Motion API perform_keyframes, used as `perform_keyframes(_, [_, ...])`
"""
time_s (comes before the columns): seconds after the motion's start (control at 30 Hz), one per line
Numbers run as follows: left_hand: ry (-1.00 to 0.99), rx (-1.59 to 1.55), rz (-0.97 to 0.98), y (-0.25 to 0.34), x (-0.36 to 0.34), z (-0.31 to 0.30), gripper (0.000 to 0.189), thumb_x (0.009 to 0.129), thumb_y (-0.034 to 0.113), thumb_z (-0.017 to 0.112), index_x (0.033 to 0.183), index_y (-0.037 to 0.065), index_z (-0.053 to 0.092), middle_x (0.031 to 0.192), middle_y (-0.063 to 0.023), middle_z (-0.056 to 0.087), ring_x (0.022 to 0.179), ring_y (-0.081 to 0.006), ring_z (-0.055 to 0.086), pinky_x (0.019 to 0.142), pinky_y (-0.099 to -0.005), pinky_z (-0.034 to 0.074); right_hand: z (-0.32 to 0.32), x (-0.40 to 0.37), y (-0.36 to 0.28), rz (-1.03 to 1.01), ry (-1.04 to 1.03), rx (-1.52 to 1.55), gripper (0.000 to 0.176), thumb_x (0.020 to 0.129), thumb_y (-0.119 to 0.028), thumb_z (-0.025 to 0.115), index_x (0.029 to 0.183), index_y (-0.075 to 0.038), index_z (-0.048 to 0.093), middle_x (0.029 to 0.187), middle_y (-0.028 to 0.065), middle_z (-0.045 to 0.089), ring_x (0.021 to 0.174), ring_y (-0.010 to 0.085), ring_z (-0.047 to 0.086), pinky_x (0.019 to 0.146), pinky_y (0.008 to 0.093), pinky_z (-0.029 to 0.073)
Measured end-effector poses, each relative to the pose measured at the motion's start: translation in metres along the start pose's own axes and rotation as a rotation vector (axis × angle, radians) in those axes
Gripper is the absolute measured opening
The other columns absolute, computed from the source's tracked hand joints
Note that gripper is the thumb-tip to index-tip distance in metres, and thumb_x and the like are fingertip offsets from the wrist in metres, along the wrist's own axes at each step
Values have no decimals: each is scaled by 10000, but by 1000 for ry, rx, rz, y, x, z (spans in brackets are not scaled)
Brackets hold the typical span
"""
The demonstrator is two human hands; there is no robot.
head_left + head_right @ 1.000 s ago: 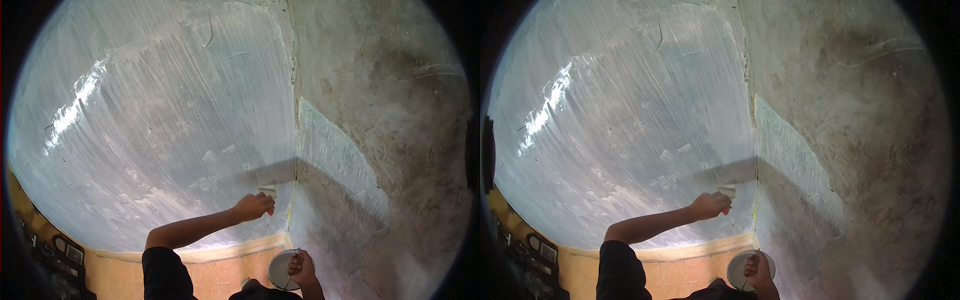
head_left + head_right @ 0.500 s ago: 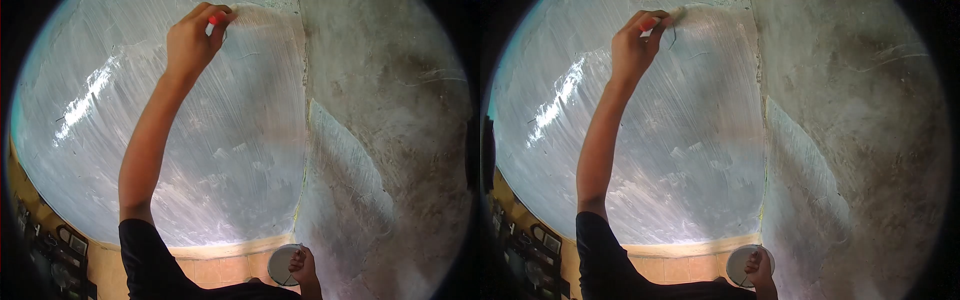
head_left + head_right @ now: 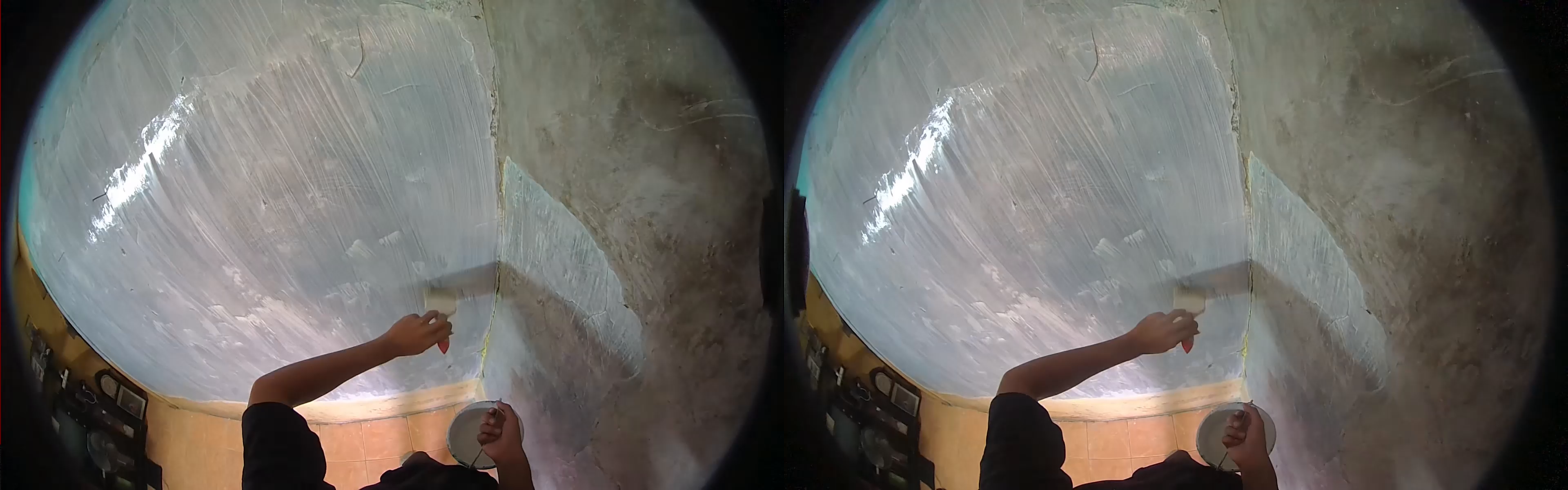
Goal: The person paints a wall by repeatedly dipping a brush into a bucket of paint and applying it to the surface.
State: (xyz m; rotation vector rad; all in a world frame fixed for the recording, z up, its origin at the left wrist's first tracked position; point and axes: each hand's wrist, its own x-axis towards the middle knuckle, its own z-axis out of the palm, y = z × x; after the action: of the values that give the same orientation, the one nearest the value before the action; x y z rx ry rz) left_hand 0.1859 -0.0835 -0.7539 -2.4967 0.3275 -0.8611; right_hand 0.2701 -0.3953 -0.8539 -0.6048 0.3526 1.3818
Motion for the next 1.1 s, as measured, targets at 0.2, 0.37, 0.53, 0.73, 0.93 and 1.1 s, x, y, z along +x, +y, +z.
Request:
perform_keyframes(0.2, [-17, -380, -523, -68, 49, -82, 87, 842, 101, 717, 923, 85, 690, 957, -80, 704, 784, -278, 684, 666, -345, 554, 3, 3, 2, -2, 17, -20, 252, 948, -344, 559, 772, -165, 561, 598, -31, 454, 409, 65, 337, 406, 235, 250])
perform_keyframes(0.37, [356, -103, -488, -167, 119, -214, 120, 845, -39, 678, 937, 36, 665, 1012, -85, 727, 865, -183, 708, 701, -293, 563, 4, 10, 1, 27, -18, -19, 260, 934, -343, 581, 753, -157, 574, 597, -32, 460, 407, 72, 344, 416, 244, 257])
perform_keyframes(0.53, [638, 369, -256, -217, 184, -308, 94, 904, 62, 667, 997, 60, 684, 982, -76, 710, 819, -243, 706, 634, -293, 542, 19, 7, 0, 42, 8, -46, 252, 924, -335, 596, 750, -154, 575, 562, -46, 440, 396, 59, 331, 411, 235, 253])
perform_keyframes(0.73, [533, 515, -205, -206, 154, -249, 235, 751, 42, 709, 969, 128, 684, 1001, -11, 687, 871, -222, 669, 694, -333, 557, 22, 7, 5, 49, 21, -52, 245, 925, -334, 583, 755, -158, 573, 563, -44, 437, 397, 60, 334, 410, 233, 250])
perform_keyframes(0.93, [31, 299, 27, -83, 44, -114, 327, 762, 174, 739, 1085, 142, 700, 1105, -66, 663, 996, -224, 670, 583, -291, 572, 20, 9, 4, 56, 10, -75, 260, 933, -351, 566, 756, -160, 574, 579, -32, 452, 401, 63, 335, 413, 238, 254])
perform_keyframes(1.1, [-123, -229, -271, -55, 59, -104, 142, 857, 197, 691, 936, 83, 658, 862, -68, 646, 771, -261, 665, 539, -371, 526, 6, 17, 6, 75, -47, -24, 268, 938, -357, 563, 750, -165, 573, 583, -33, 456, 406, 67, 332, 413, 242, 252])
